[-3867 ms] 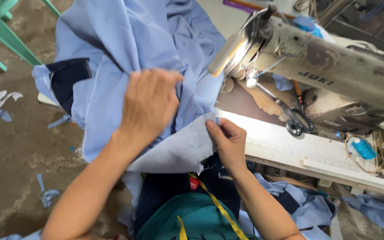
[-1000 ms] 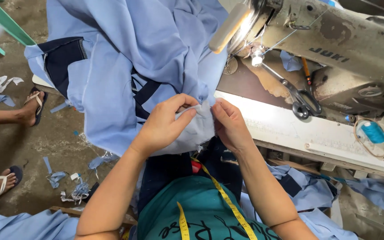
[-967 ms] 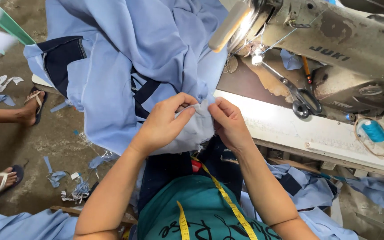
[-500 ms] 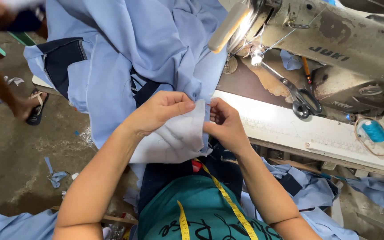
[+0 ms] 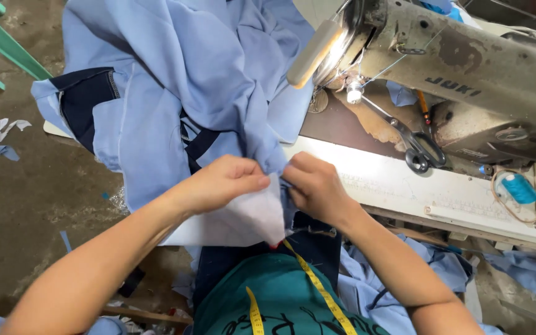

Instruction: Aligning fabric pieces at a sewing machine and inspecting the garment.

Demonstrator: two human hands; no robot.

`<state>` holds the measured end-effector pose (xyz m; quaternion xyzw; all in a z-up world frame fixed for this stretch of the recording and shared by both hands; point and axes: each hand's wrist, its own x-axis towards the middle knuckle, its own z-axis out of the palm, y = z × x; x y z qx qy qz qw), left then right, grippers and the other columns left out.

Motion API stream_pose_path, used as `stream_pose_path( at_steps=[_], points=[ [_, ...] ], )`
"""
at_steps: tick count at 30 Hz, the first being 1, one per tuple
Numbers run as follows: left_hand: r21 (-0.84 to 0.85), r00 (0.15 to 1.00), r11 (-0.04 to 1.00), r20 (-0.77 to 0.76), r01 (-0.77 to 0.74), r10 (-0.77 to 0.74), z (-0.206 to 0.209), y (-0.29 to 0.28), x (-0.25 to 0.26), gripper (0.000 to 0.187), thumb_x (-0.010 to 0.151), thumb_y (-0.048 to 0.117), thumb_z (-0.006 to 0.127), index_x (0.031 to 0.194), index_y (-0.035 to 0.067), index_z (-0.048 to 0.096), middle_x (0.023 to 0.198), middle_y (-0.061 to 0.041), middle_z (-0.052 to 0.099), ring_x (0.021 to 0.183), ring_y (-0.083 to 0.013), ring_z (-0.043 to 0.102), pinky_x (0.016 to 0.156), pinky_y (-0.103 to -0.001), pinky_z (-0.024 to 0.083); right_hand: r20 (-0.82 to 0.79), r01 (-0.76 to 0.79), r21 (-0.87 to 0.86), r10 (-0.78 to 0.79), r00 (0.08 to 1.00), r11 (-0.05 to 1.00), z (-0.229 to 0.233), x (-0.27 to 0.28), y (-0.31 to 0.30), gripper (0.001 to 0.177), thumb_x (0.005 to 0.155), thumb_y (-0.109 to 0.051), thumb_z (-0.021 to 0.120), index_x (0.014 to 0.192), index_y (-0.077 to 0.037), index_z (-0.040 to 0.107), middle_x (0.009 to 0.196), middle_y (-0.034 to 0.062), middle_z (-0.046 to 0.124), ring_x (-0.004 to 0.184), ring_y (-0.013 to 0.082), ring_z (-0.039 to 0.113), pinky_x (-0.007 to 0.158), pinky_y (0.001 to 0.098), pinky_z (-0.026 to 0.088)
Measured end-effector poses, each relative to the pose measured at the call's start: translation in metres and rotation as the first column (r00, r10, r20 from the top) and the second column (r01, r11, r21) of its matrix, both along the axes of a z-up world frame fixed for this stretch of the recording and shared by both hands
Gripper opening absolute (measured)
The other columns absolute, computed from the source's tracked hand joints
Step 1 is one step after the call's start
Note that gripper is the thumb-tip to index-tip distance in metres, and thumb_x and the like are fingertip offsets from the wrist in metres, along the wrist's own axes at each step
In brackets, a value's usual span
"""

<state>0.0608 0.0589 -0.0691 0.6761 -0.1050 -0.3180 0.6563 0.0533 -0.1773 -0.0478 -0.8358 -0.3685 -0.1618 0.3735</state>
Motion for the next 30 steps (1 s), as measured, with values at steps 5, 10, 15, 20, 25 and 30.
stream_pose_path(
  at_steps=[5,10,15,20,25,30],
  points=[
    [0.164,0.996,0.985,0.073,-0.052,0.041,-0.012,0.012,-0.041,0.026,0.096,0.030,0.067,0.084,0.008,0.074,0.063,-0.004,0.063,0.065,-0.0159,0.056,0.060,-0.029,0.047,0.260,-0.090,-0.092,0.112,0.959,0.992,-0.044,-0.002,0.004,0.018,0.091,-0.005,0.052,0.077,-0.014,0.060,0.071,0.0033,0.043,0.059,0.0263,0.051,0.053,0.0351,0.048],
    [0.257,0.998,0.965,-0.030,0.054,-0.048,0.099,0.061,-0.085,0.021,0.097,0.024,0.066,0.083,0.010,0.074,0.075,-0.001,0.067,0.073,-0.0134,0.059,0.067,-0.029,0.048,0.274,0.018,-0.088,0.006,0.962,0.996,-0.052,-0.002,-0.043,0.007,0.094,-0.004,0.062,0.087,-0.003,0.063,0.079,0.0118,0.058,0.070,0.0309,0.060,0.074,0.0412,0.052],
    [0.343,0.664,0.891,0.745,-0.296,-0.066,0.131,0.044,-0.075,0.018,0.102,0.027,0.055,0.094,0.015,0.065,0.069,0.004,0.061,0.054,-0.0127,0.053,0.057,-0.029,0.045,-0.250,0.169,0.078,-0.145,0.957,0.982,0.010,-0.007,-0.045,0.016,0.094,-0.021,0.075,0.095,-0.006,0.071,0.095,0.0029,0.074,0.083,0.0137,0.064,0.078,0.0314,0.050],
    [0.081,0.607,0.804,0.613,0.589,-0.506,0.117,0.010,-0.069,0.030,0.100,0.040,0.058,0.115,0.017,0.071,0.106,-0.003,0.076,0.093,-0.0228,0.074,0.084,-0.034,0.056,-0.894,0.730,0.447,0.220,0.391,0.518,0.003,-0.009,-0.032,0.034,0.092,-0.024,0.070,0.109,0.005,0.067,0.099,0.0089,0.073,0.083,0.0145,0.066,0.072,0.0265,0.052],
    [0.079,0.390,0.971,0.921,-0.226,0.016,0.067,-0.029,-0.017,0.045,0.101,0.031,0.064,0.136,0.005,0.056,0.138,-0.014,0.061,0.130,-0.0327,0.057,0.113,-0.045,0.043,-0.858,0.616,0.477,0.178,0.483,0.627,0.005,-0.016,-0.025,0.029,0.094,-0.025,0.069,0.108,-0.001,0.070,0.091,0.0054,0.072,0.077,0.0135,0.064,0.067,0.0271,0.053],
    [0.157,0.661,0.978,0.750,-0.134,-0.029,0.103,-0.032,0.017,0.038,0.096,0.020,0.070,0.132,0.011,0.064,0.120,-0.007,0.069,0.108,-0.0191,0.066,0.088,-0.032,0.049,-0.722,0.387,0.565,0.209,0.660,0.729,0.028,-0.007,-0.008,0.026,0.099,-0.033,0.065,0.111,-0.010,0.071,0.091,-0.0064,0.066,0.083,0.0045,0.055,0.073,0.0189,0.042]
  ],
)
